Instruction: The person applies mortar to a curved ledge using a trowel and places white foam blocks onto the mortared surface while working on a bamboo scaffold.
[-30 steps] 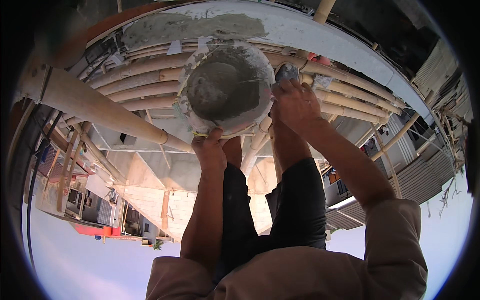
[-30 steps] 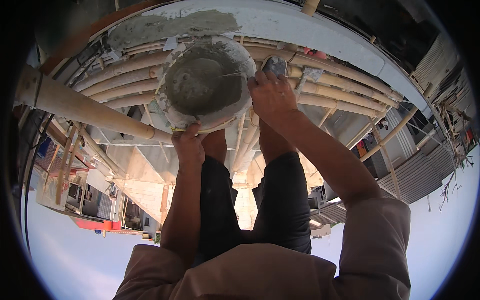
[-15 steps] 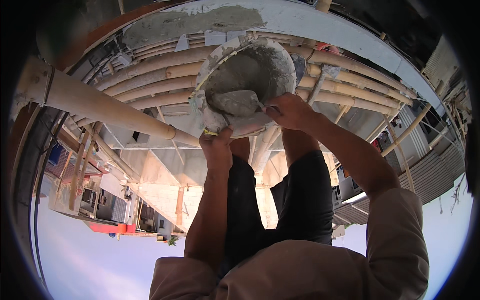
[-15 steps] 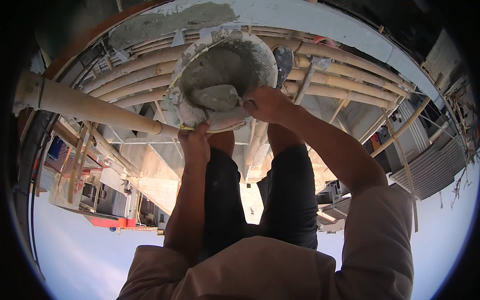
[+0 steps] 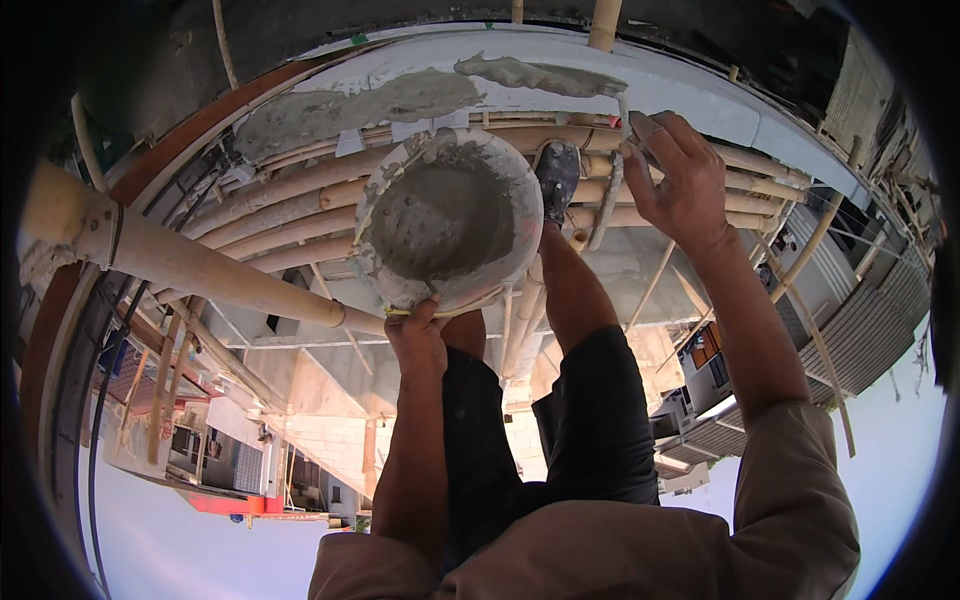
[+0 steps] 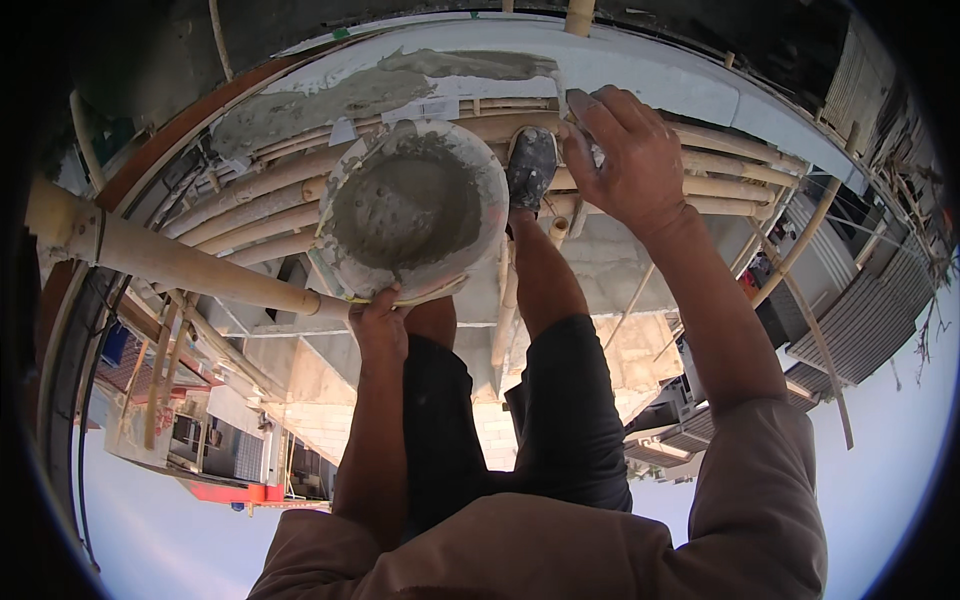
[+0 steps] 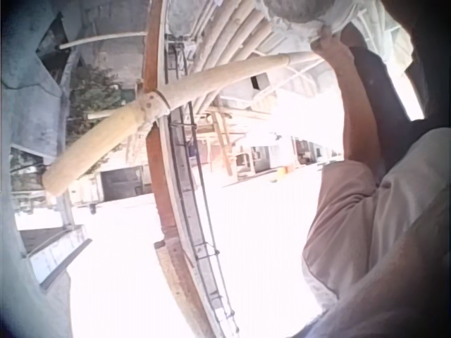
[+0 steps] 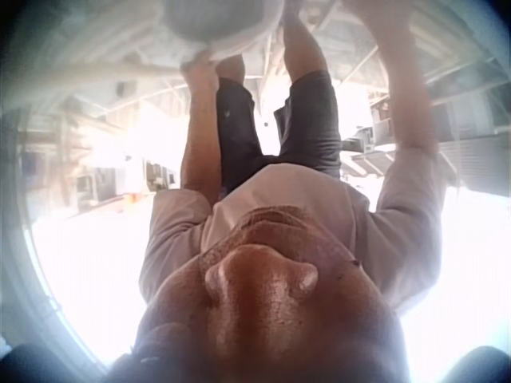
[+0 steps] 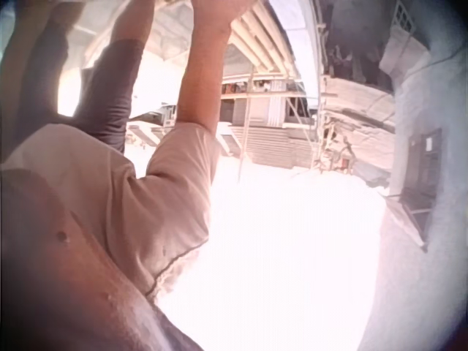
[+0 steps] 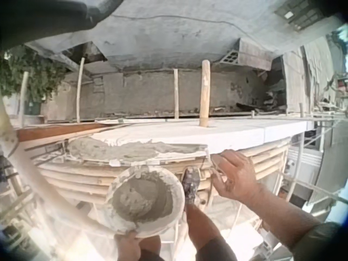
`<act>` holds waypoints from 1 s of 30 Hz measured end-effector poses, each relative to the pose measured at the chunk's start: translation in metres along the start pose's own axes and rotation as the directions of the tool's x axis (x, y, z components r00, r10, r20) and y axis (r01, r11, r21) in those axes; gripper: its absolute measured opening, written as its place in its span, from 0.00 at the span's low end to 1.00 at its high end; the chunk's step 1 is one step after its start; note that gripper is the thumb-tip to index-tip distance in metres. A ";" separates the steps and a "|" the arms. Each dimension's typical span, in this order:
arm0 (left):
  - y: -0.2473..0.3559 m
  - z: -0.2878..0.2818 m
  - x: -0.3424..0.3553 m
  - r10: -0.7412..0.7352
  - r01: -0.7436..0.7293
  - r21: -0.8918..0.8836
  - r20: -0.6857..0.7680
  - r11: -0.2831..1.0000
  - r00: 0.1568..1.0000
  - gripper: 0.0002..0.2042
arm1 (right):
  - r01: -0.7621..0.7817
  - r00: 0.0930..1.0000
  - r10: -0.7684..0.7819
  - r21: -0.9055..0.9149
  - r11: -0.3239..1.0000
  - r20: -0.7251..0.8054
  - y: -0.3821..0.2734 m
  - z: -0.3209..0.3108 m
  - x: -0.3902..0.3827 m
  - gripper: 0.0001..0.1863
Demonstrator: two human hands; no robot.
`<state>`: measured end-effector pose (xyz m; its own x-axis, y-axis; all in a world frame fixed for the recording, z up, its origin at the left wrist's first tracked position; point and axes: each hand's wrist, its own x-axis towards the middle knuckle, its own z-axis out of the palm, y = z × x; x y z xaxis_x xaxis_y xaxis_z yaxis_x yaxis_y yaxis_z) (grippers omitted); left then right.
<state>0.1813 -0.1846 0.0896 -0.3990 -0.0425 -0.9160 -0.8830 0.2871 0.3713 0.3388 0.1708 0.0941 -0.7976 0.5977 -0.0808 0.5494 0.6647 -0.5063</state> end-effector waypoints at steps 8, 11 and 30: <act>0.010 -0.017 -0.002 0.020 -0.020 -0.010 -0.021 1.000 1.000 0.30 | -0.217 0.976 0.217 0.012 0.976 -0.030 -0.036 -0.008 -0.041 0.17; 0.014 -0.020 -0.002 0.030 -0.030 -0.011 -0.052 0.999 0.998 0.31 | -0.382 0.914 0.369 0.050 0.923 0.170 -0.062 -0.019 -0.081 0.16; 0.045 -0.025 0.009 0.020 -0.022 0.059 0.027 0.998 0.999 0.30 | -0.738 0.449 0.581 0.648 -0.188 0.679 -0.103 0.104 -0.056 0.12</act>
<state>0.1312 -0.1963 0.1017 -0.4101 -0.0108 -0.9120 -0.8580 0.3437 0.3817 0.3011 0.0224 0.0610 -0.2083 0.3500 -0.9133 0.3239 -0.8564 -0.4021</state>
